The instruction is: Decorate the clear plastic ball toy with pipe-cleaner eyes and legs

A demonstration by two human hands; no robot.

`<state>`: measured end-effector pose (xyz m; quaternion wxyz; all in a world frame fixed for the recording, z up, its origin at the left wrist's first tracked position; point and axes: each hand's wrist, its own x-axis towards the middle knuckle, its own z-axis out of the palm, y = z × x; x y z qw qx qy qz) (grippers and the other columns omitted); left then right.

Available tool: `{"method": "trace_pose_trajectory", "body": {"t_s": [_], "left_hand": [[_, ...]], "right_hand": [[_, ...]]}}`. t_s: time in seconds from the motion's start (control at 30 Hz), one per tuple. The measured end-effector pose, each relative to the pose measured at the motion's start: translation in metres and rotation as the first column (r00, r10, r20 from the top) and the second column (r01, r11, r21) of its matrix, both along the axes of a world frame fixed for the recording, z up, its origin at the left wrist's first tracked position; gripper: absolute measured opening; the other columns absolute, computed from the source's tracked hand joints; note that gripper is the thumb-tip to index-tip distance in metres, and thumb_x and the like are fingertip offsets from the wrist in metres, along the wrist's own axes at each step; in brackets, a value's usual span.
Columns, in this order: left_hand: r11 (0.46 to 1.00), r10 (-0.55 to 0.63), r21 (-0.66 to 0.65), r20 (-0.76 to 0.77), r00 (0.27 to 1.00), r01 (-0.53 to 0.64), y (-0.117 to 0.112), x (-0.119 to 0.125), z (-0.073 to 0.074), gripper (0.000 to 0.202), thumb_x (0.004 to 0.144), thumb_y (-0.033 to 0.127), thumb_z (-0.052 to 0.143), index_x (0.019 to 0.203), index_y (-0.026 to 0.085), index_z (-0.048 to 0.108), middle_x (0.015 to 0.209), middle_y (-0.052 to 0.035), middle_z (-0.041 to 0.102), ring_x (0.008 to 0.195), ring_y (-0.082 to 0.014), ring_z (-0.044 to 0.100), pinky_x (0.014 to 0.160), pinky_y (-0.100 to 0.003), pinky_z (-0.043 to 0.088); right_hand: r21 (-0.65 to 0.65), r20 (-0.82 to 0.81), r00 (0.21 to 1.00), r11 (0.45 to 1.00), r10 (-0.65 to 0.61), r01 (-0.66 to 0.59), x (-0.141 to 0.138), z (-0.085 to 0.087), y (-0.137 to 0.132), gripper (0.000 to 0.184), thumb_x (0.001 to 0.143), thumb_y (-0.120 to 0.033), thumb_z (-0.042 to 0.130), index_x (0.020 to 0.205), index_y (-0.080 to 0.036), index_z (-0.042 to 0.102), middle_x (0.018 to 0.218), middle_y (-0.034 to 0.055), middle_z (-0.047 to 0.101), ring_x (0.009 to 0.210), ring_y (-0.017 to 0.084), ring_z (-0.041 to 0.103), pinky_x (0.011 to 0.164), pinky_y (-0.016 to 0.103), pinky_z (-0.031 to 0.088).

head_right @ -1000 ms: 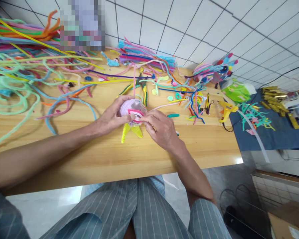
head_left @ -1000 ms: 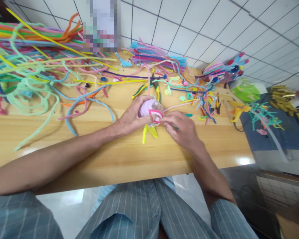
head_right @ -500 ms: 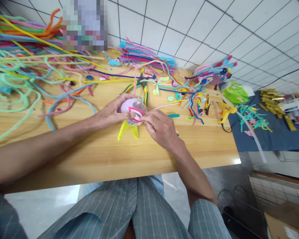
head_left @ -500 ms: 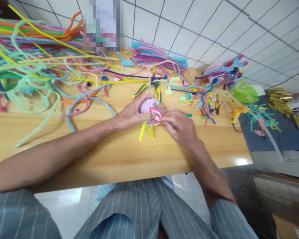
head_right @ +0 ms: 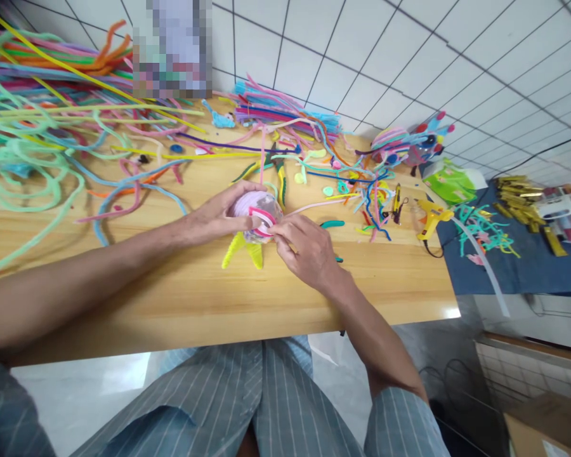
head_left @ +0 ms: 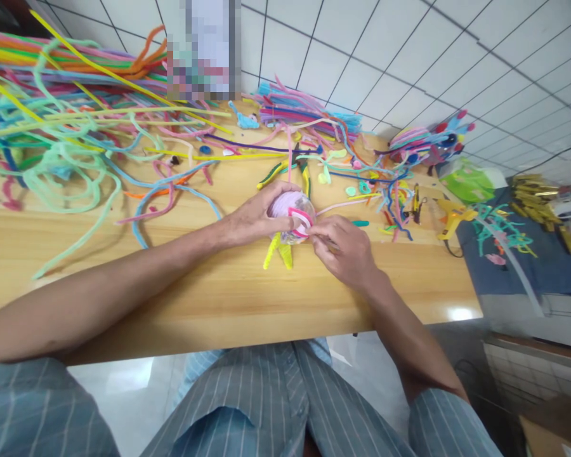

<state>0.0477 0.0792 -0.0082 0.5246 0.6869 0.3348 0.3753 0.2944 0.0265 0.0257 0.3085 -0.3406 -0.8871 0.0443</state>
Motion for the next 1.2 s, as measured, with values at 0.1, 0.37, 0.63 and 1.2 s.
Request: {"method": "trace_pose_trajectory", "body": {"t_s": [0.1,0.37,0.63,1.2], "left_hand": [[0.999,0.011,0.039,-0.005,1.000,-0.011,-0.0012,0.0005,0.0015,0.065,0.083,0.052,0.080,0.137,0.020,0.061,0.129,-0.0091,0.070,0.121,-0.0289,0.068,0.107,-0.044,0.056],[0.992,0.036,0.125,-0.047,0.998,-0.030,-0.0041,0.0009,0.0030,0.063,0.087,0.052,0.078,0.139,0.021,0.061,0.135,-0.0112,0.068,0.126,-0.0302,0.066,0.113,-0.046,0.053],[0.986,0.047,0.162,-0.076,0.996,-0.034,-0.0055,0.0000,0.0005,0.065,0.088,0.053,0.078,0.142,0.022,0.060,0.140,-0.0119,0.066,0.131,-0.0310,0.063,0.118,-0.047,0.050],[0.981,0.030,0.196,-0.107,0.994,-0.009,-0.0078,0.0003,0.0030,0.060,0.091,0.050,0.075,0.142,0.021,0.059,0.140,-0.0115,0.065,0.129,-0.0297,0.064,0.117,-0.044,0.050]], "right_hand": [[0.009,-0.001,1.000,1.000,-0.016,0.016,0.0002,-0.0026,-0.0011,0.022,0.099,-0.010,0.065,0.112,-0.025,0.073,0.101,0.0059,0.081,0.095,0.020,0.078,0.083,0.034,0.063],[0.028,-0.061,0.998,0.999,-0.017,0.019,0.0001,-0.0021,-0.0022,0.022,0.098,-0.011,0.069,0.114,-0.026,0.072,0.103,0.0060,0.080,0.098,0.021,0.078,0.083,0.036,0.063],[0.011,-0.047,0.999,1.000,-0.021,0.021,-0.0019,0.0021,-0.0034,0.032,0.097,-0.014,0.072,0.126,-0.028,0.069,0.109,0.0068,0.081,0.100,0.023,0.078,0.086,0.039,0.064],[-0.002,-0.006,1.000,1.000,-0.022,0.022,-0.0006,-0.0043,-0.0066,0.035,0.098,-0.007,0.060,0.121,-0.028,0.075,0.101,0.0044,0.080,0.092,0.020,0.077,0.080,0.036,0.064]]}}
